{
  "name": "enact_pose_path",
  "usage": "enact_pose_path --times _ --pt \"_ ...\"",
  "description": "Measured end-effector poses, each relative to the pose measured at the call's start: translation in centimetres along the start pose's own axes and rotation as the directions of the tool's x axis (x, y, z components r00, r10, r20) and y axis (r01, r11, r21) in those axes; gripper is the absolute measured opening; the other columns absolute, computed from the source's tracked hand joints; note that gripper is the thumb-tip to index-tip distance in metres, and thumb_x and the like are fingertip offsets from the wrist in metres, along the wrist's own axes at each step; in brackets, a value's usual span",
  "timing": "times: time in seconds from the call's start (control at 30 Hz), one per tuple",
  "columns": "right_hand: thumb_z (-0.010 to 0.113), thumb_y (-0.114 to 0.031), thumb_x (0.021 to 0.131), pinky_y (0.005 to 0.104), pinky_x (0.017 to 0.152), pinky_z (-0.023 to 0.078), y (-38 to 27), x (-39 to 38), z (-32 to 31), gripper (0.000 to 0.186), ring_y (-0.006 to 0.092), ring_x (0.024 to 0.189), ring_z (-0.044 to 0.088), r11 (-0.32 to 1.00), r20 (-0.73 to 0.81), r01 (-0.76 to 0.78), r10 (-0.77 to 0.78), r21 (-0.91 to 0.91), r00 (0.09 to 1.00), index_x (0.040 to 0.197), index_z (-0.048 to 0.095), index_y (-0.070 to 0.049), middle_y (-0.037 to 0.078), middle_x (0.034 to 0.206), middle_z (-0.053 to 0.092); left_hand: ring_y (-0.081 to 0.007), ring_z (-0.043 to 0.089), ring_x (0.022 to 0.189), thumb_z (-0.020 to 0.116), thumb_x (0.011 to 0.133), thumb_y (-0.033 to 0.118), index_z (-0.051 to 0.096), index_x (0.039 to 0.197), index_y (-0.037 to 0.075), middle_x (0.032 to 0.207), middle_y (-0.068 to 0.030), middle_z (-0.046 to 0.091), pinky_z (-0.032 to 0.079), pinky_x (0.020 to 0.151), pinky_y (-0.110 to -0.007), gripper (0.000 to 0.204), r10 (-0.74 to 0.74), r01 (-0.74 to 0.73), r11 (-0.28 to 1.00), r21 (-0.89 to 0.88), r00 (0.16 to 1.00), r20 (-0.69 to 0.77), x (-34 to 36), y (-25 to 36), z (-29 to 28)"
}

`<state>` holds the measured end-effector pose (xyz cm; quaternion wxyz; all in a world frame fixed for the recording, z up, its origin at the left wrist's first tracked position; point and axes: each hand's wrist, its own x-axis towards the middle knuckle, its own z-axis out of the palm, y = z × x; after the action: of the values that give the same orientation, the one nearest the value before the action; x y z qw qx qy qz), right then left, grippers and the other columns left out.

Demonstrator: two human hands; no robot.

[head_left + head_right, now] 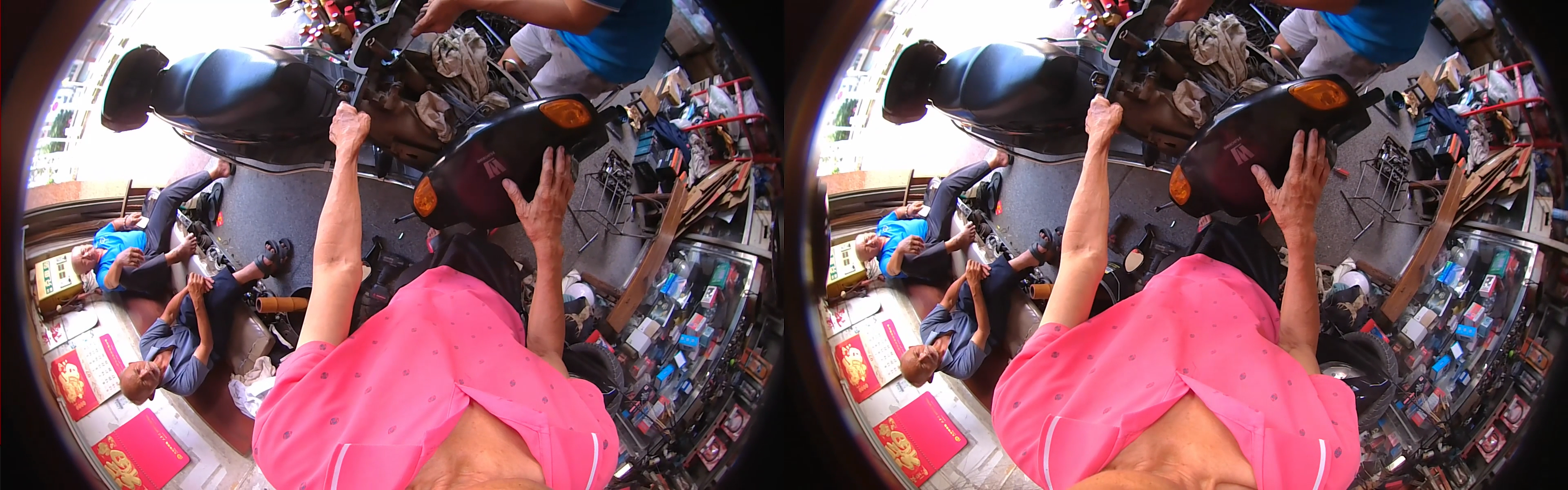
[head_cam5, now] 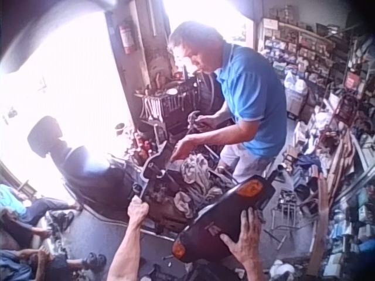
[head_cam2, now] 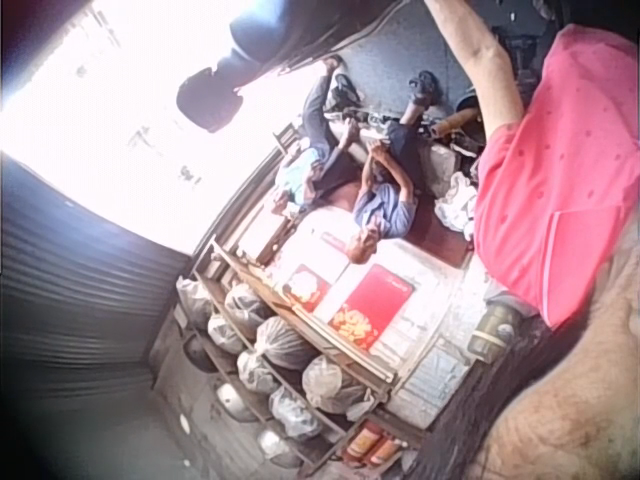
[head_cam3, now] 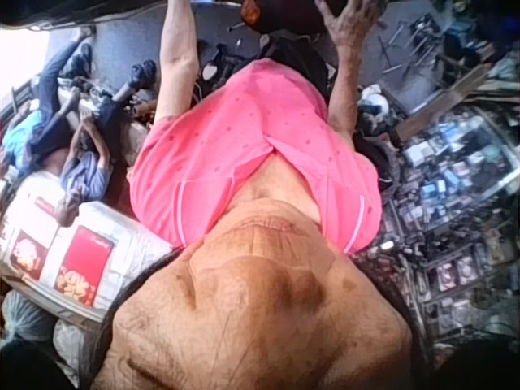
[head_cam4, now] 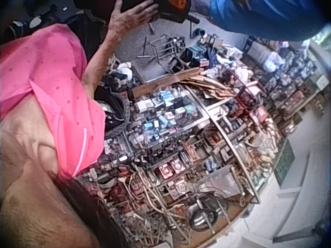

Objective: The person is repairing the front panel of a motorcycle.

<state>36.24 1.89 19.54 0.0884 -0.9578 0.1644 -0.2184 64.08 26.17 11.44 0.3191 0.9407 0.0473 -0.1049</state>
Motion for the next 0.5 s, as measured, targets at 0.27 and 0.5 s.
enact_pose_path --times 0.27,0.5 --pt "0.062 -0.052 0.077 0.0476 0.105 0.024 0.17 -0.01 0.26 0.085 0.0380 0.130 0.027 1.000 -0.014 0.001 -0.001 -0.004 1.000 0.138 0.030 -0.002 0.020 0.141 0.029 -0.0417 0.059 0.097 0.050 0.072 0.018 0.056 0.094 0.000 0.098 -0.0254 0.062 0.046 0.085 -0.045 0.028 0.012 -0.012 1.000 -0.003 1.000 -0.003 -0.07 0.19 -0.06" --pt "0.062 -0.052 0.077 0.0474 0.106 0.023 0.16 0.03 0.32 0.085 0.0378 0.130 0.027 1.000 -0.014 0.000 0.000 -0.010 1.000 0.138 0.029 -0.002 0.020 0.141 0.028 -0.0411 0.059 0.097 0.050 0.073 0.018 0.056 0.094 0.000 0.098 -0.0254 0.062 0.046 0.086 -0.045 0.028 0.016 -0.016 1.000 0.025 1.000 0.005 -0.01 0.24 -0.15"
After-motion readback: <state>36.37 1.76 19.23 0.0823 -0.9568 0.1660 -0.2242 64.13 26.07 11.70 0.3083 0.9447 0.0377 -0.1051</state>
